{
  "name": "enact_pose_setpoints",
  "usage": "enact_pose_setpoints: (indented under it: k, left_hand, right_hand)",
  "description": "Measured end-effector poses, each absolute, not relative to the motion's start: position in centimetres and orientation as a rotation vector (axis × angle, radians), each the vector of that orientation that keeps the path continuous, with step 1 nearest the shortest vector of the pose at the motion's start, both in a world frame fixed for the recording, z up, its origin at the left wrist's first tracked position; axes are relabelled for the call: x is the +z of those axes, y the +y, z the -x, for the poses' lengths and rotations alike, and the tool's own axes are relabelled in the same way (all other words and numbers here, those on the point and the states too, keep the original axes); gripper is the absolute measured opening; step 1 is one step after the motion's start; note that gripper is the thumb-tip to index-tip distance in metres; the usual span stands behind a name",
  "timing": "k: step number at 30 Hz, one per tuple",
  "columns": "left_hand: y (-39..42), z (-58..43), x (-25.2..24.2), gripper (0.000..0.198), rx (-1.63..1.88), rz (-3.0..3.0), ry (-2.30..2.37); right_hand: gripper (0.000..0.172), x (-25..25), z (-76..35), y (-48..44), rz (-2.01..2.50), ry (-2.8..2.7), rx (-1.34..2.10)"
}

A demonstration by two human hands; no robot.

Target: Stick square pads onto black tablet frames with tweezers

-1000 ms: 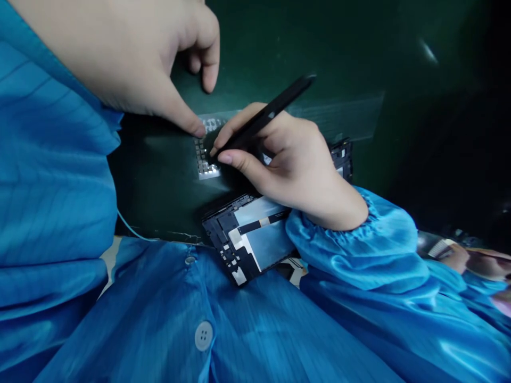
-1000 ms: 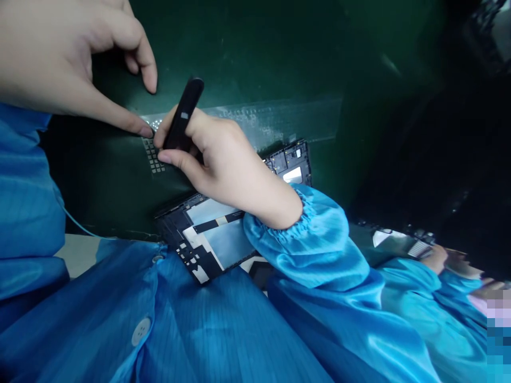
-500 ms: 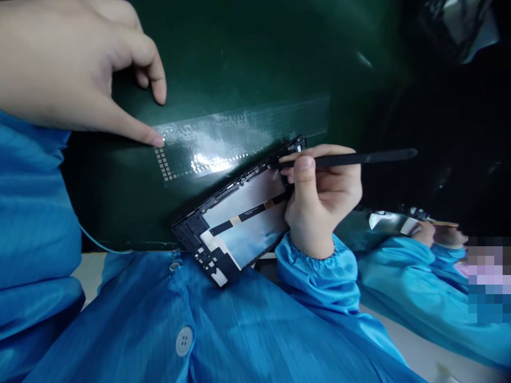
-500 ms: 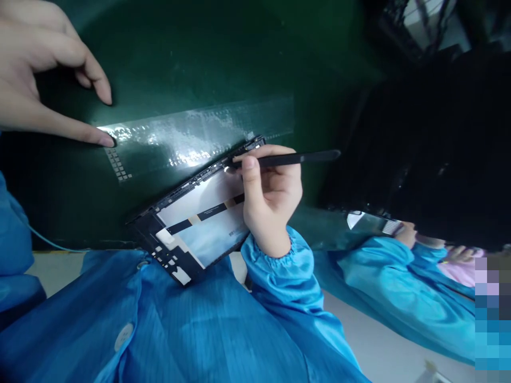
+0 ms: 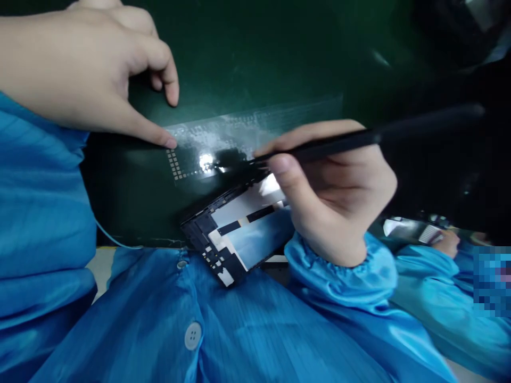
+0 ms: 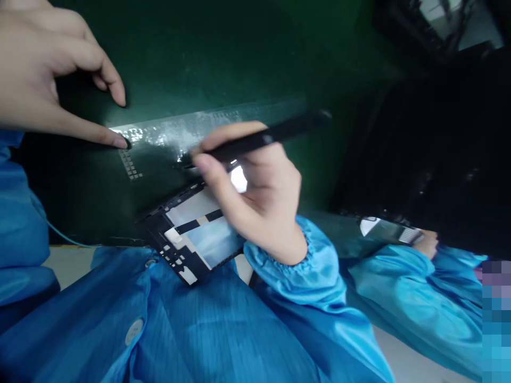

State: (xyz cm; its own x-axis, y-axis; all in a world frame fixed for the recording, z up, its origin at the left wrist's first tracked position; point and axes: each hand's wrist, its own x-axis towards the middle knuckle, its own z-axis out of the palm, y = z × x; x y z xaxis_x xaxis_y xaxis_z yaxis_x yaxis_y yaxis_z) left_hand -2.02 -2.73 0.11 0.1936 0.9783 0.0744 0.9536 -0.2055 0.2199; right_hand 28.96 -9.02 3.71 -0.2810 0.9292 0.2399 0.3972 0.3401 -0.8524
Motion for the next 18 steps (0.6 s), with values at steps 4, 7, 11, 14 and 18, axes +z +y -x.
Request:
enact_pose_setpoints:
  k: [4,7,11,14,18]
  left_hand:
    - [-2.8,1.1,1.3,0.123,0.137,-2.32,1.759]
    - [-0.5,0.4,1.6,0.129,-0.037,-2.373,1.461]
    - [0.8,0.0,1.5,0.133,-0.124,-2.423,1.393]
    - [0.0,0.1,1.4,0.132,-0.042,-2.419,1.392]
    - [-0.3,0.6,1.2,0.133,0.061,-2.411,1.4]
  right_hand:
    - [0.008,3.0,-26.1,-5.9,0.933,-2.218,1.183]
    - [0.01,1.8,-25.3,-4.9,0.85,-2.304,1.229]
    - [0.01,1.6,-25.2,-5.4,0.94,-2.251,1.252]
    - [0.006,2.0,-25.0,-5.6,0.993,-2.231,1.308]
    - [0.007,2.6,-24.7,-4.9,1.041,-1.957,1.636]
